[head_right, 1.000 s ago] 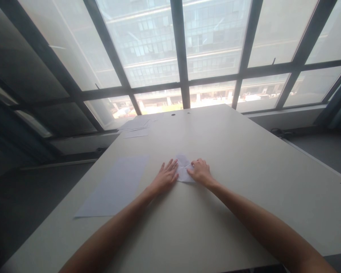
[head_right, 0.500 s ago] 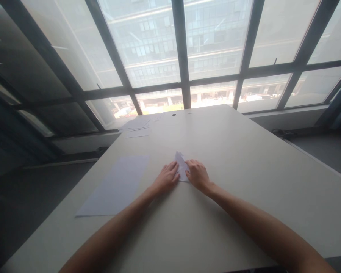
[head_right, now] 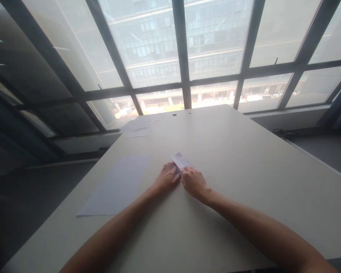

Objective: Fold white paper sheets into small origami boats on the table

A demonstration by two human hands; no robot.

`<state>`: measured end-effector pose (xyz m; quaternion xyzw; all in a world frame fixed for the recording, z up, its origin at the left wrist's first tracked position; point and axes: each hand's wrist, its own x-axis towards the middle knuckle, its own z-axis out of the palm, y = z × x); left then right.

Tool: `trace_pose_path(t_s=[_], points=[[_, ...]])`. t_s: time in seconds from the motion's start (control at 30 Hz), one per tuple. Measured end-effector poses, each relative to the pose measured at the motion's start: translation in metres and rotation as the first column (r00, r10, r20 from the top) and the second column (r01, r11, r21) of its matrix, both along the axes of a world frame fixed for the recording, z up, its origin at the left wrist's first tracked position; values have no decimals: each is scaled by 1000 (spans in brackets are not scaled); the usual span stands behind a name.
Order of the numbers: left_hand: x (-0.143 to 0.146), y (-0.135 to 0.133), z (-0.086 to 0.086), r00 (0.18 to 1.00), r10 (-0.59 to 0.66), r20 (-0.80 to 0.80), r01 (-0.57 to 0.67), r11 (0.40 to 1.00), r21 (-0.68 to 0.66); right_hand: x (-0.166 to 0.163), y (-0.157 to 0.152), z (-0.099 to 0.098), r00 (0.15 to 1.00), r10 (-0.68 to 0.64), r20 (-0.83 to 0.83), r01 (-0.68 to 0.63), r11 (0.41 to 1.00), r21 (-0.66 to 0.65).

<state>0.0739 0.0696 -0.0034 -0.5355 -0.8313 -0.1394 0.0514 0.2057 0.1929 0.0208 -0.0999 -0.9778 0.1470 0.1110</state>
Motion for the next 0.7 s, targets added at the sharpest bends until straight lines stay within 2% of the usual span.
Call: trace_pose_path(t_s=[0.13, 0.3, 0.37, 0.4, 0.47, 0.57, 0.7], points=[[2, 1, 0, 1000, -4, 10, 3, 1000, 31, -1, 6, -2, 1000, 14, -11, -14, 998, -66], [-2, 2, 2, 981, 183, 67, -194, 959, 209, -1, 8, -6, 992, 118, -39, -119, 992, -39], [-5, 1, 6, 988, 156, 6, -153, 956, 249, -2, 9, -9, 988, 144, -47, -145, 989, -37], [-6, 0, 7, 993, 110, -31, -101, 969, 224, -2, 10, -10, 985, 165, -52, -167, 985, -43], [-9, 0, 6, 997, 22, -72, -16, 996, 91, -4, 13, -11, 973, 224, -64, -227, 972, -59], [-12, -1, -1, 999, 27, -44, -32, 993, -117, -8, 21, -12, 960, 268, -79, -276, 954, -116], [-15, -2, -10, 997, 72, -4, -72, 977, -199, -13, 30, -17, 990, 126, -67, -140, 950, -279]])
